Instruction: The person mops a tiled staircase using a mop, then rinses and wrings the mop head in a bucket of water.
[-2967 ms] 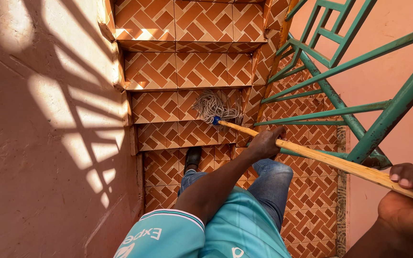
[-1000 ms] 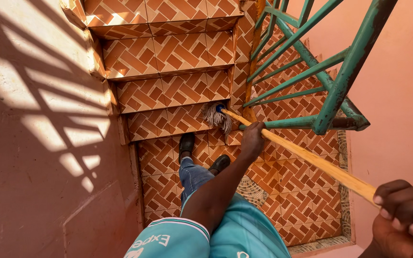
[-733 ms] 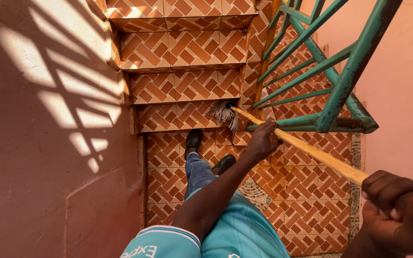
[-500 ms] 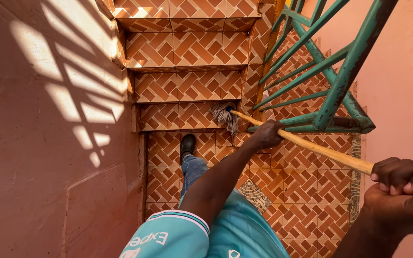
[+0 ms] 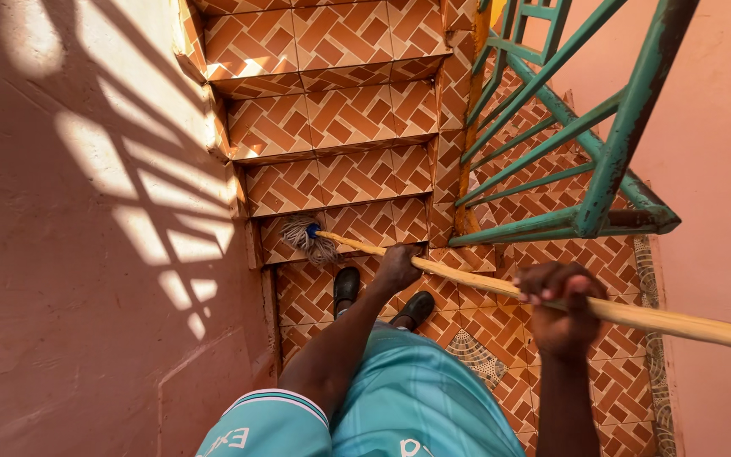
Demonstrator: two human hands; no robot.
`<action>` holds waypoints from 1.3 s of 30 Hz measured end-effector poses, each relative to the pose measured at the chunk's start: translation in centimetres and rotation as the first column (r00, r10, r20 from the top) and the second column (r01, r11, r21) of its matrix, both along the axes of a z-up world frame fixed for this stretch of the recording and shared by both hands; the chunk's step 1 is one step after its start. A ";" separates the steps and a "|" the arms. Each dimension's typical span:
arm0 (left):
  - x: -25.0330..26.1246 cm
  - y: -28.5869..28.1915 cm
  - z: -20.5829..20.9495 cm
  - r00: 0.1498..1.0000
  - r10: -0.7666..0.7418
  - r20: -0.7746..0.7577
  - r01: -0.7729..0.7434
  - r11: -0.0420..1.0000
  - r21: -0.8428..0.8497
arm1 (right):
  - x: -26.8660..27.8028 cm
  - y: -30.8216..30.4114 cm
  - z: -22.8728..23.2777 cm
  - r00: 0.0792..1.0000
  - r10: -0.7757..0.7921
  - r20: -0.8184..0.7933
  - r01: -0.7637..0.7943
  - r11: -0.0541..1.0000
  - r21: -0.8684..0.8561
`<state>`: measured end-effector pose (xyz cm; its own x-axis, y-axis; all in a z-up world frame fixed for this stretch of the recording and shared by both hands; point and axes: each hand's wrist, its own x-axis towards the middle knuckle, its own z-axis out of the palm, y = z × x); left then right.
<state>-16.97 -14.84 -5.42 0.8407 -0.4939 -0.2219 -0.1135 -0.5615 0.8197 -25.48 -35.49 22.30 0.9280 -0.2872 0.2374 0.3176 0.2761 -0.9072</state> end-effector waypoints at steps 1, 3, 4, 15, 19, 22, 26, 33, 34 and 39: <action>-0.1 2.0 0.2 0.997 0.062 0.039 -0.060 0.997 -0.045 | 0.3 2.3 -1.7 0.996 0.072 -0.054 -0.070 0.997 0.043; 1.1 3.3 1.1 0.987 0.128 0.093 -0.118 0.988 -0.103 | 1.3 3.8 -2.5 0.985 0.147 -0.087 -0.141 0.987 0.077; 0.9 3.8 1.6 0.987 0.121 0.104 -0.113 0.991 -0.077 | 1.2 4.0 -1.9 0.980 0.145 -0.139 -0.139 0.989 0.053; 1.0 -7.5 2.2 0.987 -0.146 -0.070 0.123 0.958 -0.259 | -0.8 7.3 8.7 0.987 -0.079 -0.140 0.036 0.958 -0.286; -0.1 -10.6 0.8 0.997 -0.009 0.076 0.031 0.956 -0.290 | 0.1 9.0 8.1 0.977 -0.190 -0.098 0.139 0.914 -0.381; -0.3 -10.5 1.3 0.995 -0.030 0.093 0.053 0.965 -0.256 | 0.2 8.4 7.8 0.945 -0.319 -0.076 0.281 0.907 -0.314; 0.1 -7.0 2.8 0.990 -0.109 -0.084 0.092 0.979 -0.183 | 0.1 6.9 6.8 0.938 -0.342 -0.061 0.314 0.909 -0.274; 1.5 -0.5 4.1 0.995 -0.100 -0.022 0.100 0.995 0.019 | 1.6 7.7 4.4 0.925 -0.361 -0.118 0.350 0.931 -0.107; 1.5 0.2 3.8 0.998 -0.052 0.030 0.052 0.999 0.008 | 1.8 8.1 4.0 0.928 -0.355 -0.117 0.343 0.933 -0.107; 1.1 5.7 3.3 0.988 0.112 0.106 -0.115 0.993 0.026 | 3.1 11.5 2.0 0.986 -0.142 -0.082 0.140 0.990 -0.028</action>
